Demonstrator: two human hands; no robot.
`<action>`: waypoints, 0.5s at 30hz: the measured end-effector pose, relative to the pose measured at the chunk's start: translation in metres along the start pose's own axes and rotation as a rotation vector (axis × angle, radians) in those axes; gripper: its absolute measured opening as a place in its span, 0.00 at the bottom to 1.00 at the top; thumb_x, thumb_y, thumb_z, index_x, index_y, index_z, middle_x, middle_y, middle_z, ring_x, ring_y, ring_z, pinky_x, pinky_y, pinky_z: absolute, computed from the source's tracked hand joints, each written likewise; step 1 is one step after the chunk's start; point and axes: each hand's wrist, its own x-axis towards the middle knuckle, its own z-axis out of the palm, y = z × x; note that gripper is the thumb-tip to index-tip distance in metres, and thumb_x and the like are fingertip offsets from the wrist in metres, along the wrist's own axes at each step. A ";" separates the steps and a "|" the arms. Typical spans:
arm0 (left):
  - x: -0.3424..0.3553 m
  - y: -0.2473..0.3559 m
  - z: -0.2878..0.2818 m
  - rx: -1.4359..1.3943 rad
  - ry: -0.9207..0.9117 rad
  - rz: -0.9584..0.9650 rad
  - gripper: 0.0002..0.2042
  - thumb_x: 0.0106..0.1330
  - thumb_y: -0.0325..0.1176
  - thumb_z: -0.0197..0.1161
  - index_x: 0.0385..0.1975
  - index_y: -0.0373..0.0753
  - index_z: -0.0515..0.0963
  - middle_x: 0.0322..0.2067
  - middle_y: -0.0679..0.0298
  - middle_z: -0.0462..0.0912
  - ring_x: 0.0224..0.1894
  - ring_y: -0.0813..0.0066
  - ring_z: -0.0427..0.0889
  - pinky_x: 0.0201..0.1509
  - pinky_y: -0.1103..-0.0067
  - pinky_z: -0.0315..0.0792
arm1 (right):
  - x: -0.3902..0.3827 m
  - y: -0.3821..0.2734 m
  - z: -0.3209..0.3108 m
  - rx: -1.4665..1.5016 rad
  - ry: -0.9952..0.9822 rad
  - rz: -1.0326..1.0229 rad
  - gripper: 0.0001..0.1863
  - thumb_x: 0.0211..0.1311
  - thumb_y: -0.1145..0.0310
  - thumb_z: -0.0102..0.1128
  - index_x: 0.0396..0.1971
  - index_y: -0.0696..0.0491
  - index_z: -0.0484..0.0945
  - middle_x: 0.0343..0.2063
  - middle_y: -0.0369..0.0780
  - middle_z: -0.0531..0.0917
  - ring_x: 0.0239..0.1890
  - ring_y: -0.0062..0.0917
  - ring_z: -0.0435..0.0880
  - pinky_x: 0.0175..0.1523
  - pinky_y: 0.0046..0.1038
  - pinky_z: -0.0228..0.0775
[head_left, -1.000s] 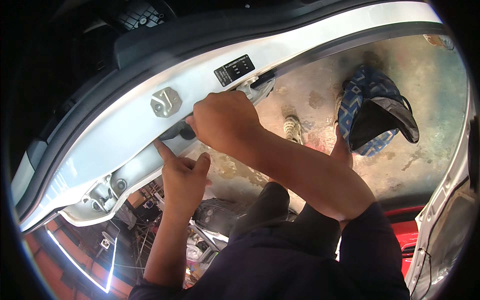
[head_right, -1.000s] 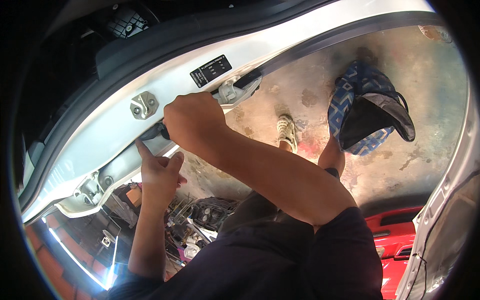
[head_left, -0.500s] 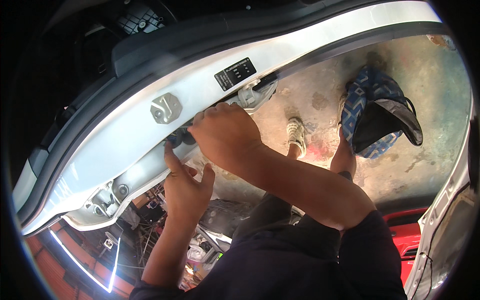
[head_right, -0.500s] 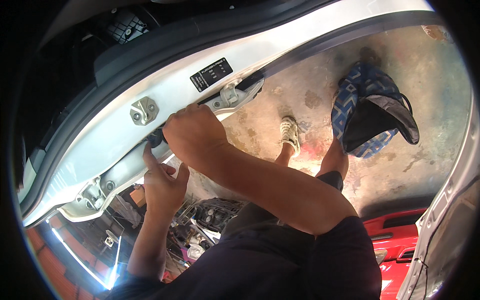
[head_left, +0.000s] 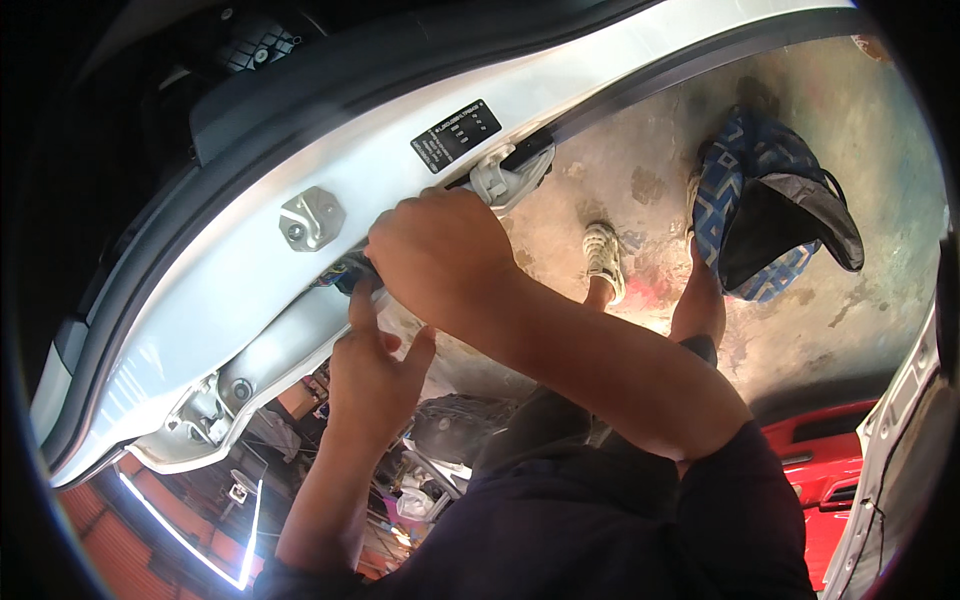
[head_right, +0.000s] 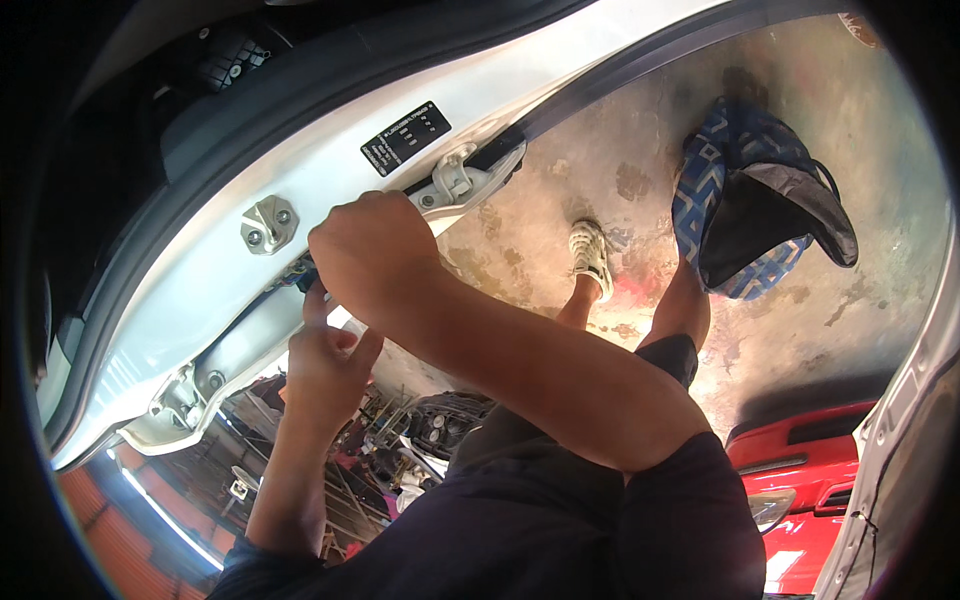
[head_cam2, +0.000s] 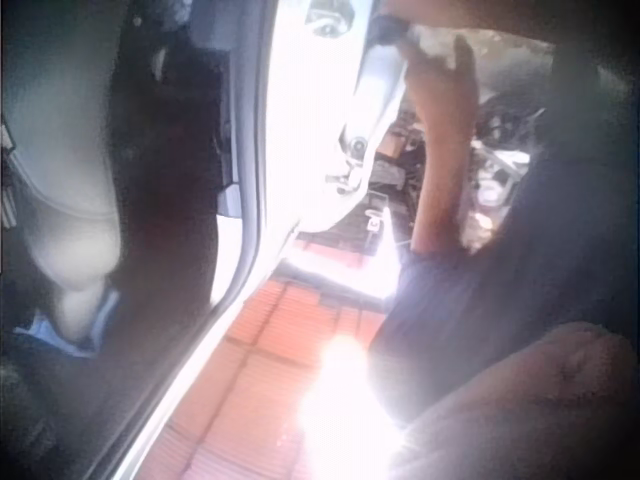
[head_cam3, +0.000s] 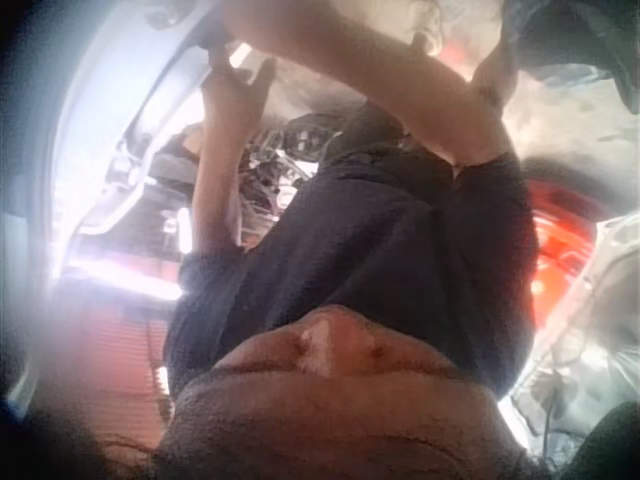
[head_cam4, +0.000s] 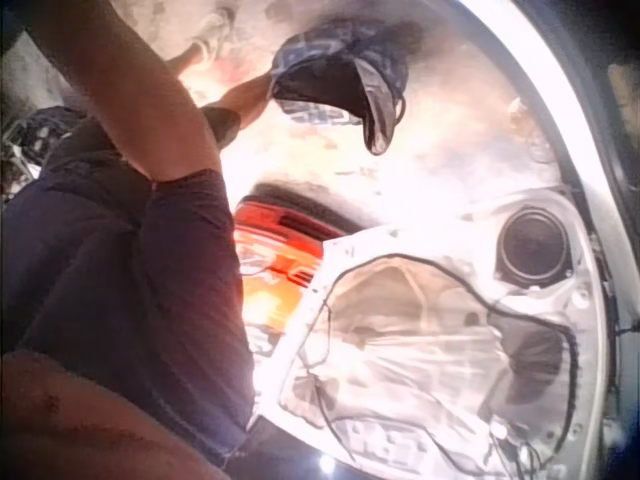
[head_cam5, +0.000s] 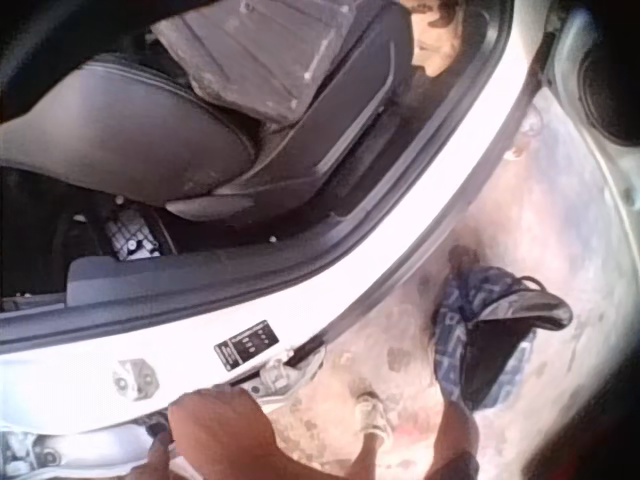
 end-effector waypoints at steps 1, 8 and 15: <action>0.003 0.005 0.003 -0.037 -0.013 0.000 0.43 0.64 0.39 0.70 0.71 0.26 0.51 0.27 0.46 0.85 0.33 0.49 0.88 0.39 0.63 0.80 | 0.002 0.000 -0.003 -0.026 -0.018 -0.001 0.13 0.60 0.59 0.67 0.20 0.49 0.82 0.22 0.38 0.85 0.32 0.33 0.87 0.38 0.35 0.77; 0.012 0.020 0.007 -0.072 -0.058 -0.094 0.44 0.63 0.38 0.71 0.69 0.25 0.49 0.28 0.45 0.85 0.32 0.49 0.88 0.38 0.64 0.81 | 0.009 0.006 -0.013 0.003 -0.181 0.028 0.09 0.57 0.61 0.67 0.24 0.49 0.87 0.24 0.39 0.87 0.33 0.33 0.88 0.40 0.35 0.78; 0.010 0.012 0.014 -0.030 0.046 0.088 0.42 0.62 0.39 0.73 0.65 0.29 0.49 0.31 0.42 0.86 0.35 0.45 0.88 0.41 0.63 0.83 | 0.011 -0.009 -0.033 0.062 -0.370 0.019 0.06 0.50 0.64 0.68 0.23 0.50 0.87 0.25 0.40 0.88 0.33 0.33 0.89 0.40 0.35 0.80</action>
